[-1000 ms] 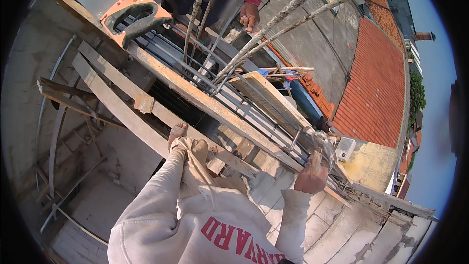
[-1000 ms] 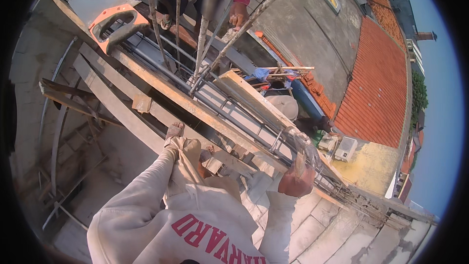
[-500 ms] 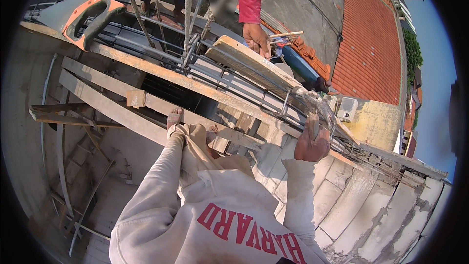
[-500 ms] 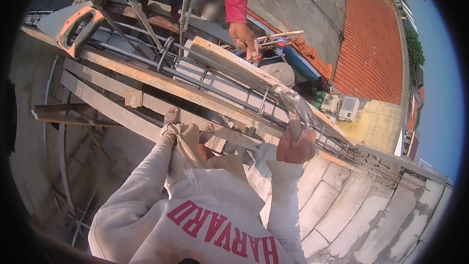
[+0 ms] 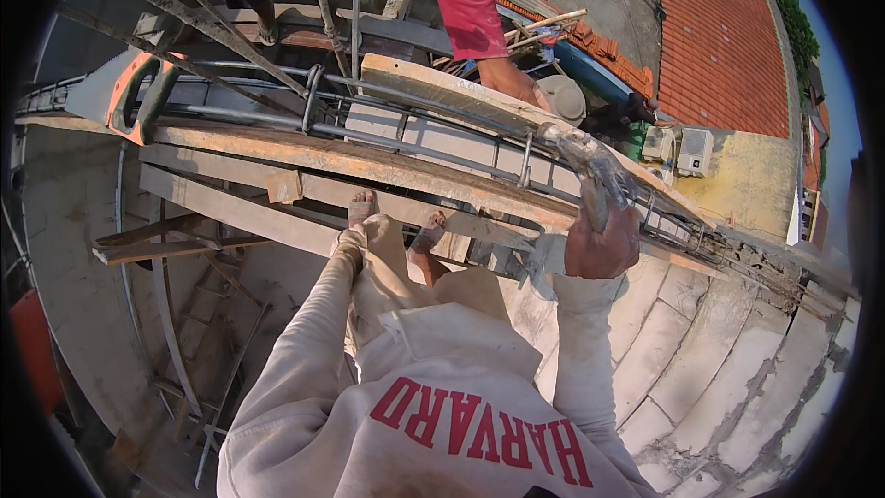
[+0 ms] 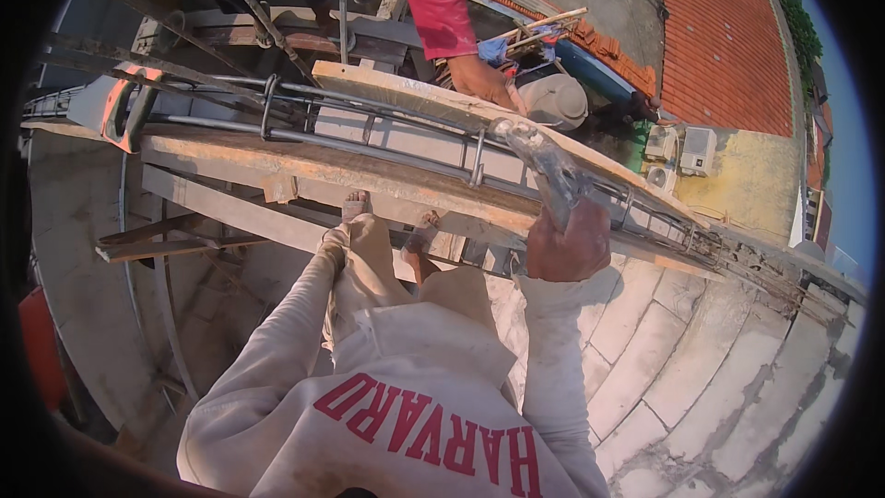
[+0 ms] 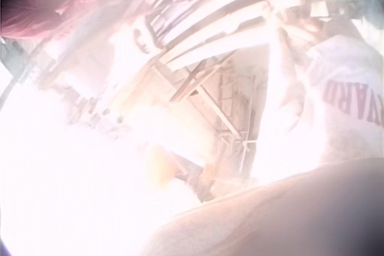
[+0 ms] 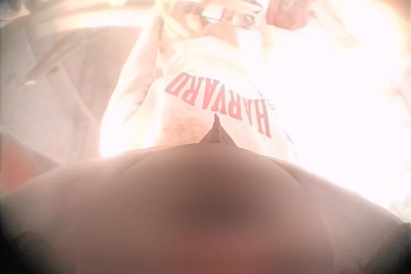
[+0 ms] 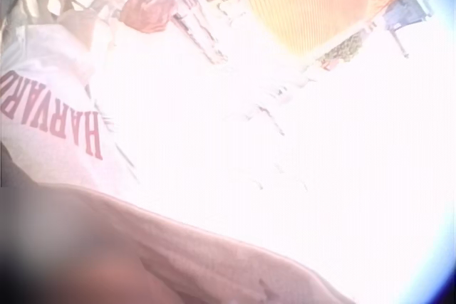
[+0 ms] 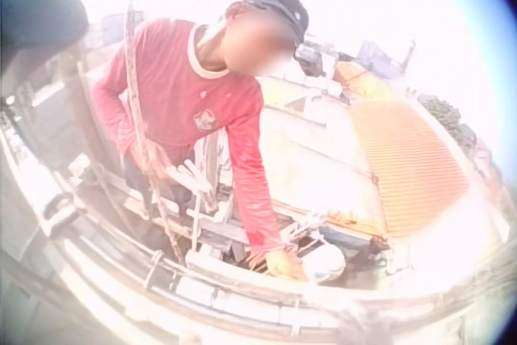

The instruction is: The person positions a wooden plank on a metal scaffolding frame and secures it by hammering nails into the wood. The person uses a hammer to drive nails into the plank to fasten it to the scaffolding structure.

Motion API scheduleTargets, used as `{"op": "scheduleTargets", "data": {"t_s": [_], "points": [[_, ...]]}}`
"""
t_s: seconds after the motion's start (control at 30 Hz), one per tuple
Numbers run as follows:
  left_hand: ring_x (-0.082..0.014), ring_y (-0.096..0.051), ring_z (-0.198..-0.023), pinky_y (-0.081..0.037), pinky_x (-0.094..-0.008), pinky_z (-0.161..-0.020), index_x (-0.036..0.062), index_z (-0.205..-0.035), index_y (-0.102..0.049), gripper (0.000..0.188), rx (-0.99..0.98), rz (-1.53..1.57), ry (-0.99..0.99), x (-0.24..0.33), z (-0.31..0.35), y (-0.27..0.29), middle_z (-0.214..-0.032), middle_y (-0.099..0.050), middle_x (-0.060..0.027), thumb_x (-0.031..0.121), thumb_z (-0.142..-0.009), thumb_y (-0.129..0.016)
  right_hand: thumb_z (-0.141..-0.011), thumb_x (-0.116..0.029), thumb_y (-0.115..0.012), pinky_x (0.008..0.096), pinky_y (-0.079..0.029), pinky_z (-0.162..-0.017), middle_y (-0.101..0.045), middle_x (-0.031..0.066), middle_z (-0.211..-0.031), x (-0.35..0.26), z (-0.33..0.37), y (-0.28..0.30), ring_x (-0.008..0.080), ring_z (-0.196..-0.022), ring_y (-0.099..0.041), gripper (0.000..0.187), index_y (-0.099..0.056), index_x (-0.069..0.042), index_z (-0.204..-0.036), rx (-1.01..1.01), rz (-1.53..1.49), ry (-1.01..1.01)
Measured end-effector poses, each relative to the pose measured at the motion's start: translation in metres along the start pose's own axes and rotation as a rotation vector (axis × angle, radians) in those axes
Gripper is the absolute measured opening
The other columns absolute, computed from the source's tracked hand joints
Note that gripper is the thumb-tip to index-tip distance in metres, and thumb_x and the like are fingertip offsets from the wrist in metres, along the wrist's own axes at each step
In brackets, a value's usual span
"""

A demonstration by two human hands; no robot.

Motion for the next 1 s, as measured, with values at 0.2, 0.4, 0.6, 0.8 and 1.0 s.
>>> {"op": "scheduleTargets", "data": {"t_s": [0.2, 0.4, 0.6, 0.8, 1.0], "points": [[-0.0304, -0.075, -0.102, -0.059, -0.0457, -0.083, 0.0106, -0.125, -0.068, 0.041, -0.158, -0.096, 0.064, 0.012, 0.060, 0.072, -0.108, -0.077, -0.0151, 0.042, -0.106, -0.050, -0.072, -0.003, -0.077, 0.0451, -0.057, -0.071, -0.072, 0.0124, -0.090, 0.006, 0.009, -0.004, 0.0358, -0.082, -0.068, 0.023, -0.071, -0.003, -0.094, 0.150, -0.046, 0.064], [-0.0288, -0.075, -0.099, -0.059, -0.0442, -0.080, 0.0082, -0.117, -0.071, 0.041, -0.195, -0.177, 0.099, -0.018, 0.121, 0.124, -0.103, -0.077, -0.0162, 0.042, -0.105, -0.051, -0.068, -0.003, -0.077, 0.0421, -0.057, -0.075, -0.071, 0.0106, -0.089, 0.004, 0.004, 0.004, 0.0338, -0.087, -0.067, 0.027, -0.071, -0.003, -0.094, 0.087, -0.020, -0.019], [-0.0272, -0.075, -0.097, -0.058, -0.0427, -0.078, 0.0058, -0.109, -0.074, 0.042, -0.198, -0.198, 0.138, -0.035, 0.214, 0.195, -0.098, -0.076, -0.0173, 0.041, -0.104, -0.051, -0.071, -0.004, -0.076, 0.0438, -0.057, -0.078, -0.073, 0.0113, -0.091, 0.005, 0.006, 0.011, 0.0350, -0.088, -0.068, 0.022, -0.071, -0.004, -0.092, 0.067, -0.110, -0.064], [-0.0076, -0.040, -0.071, -0.037, -0.0232, -0.063, 0.0022, -0.116, -0.060, 0.028, -0.697, 1.058, -0.305, 0.135, 0.374, 0.324, -0.087, -0.049, 0.0024, 0.029, -0.109, -0.060, -0.080, -0.006, -0.078, 0.0455, -0.058, -0.085, -0.077, 0.0157, -0.102, 0.012, 0.015, 0.004, 0.0386, -0.096, -0.072, 0.024, -0.076, -0.004, -0.104, 0.217, -0.201, -0.059], [-0.0095, -0.045, -0.074, -0.040, -0.0250, -0.067, 0.0017, -0.118, -0.061, 0.024, -0.808, 1.327, -0.766, 0.292, 0.440, 0.358, -0.089, -0.054, -0.0003, 0.023, -0.113, -0.052, -0.090, -0.013, -0.080, 0.0421, -0.056, -0.082, -0.076, 0.0192, -0.097, 0.017, 0.010, 0.009, 0.0366, -0.087, -0.072, 0.020, -0.079, 0.000, -0.105, 0.235, -0.336, -0.147]]}}
Point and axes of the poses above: each hand's wrist, its own z-axis away from the middle knuckle, its own y-axis out of the back of the hand, x = y × z, the point moved 3 cm from there along -z, towards the middle knuckle
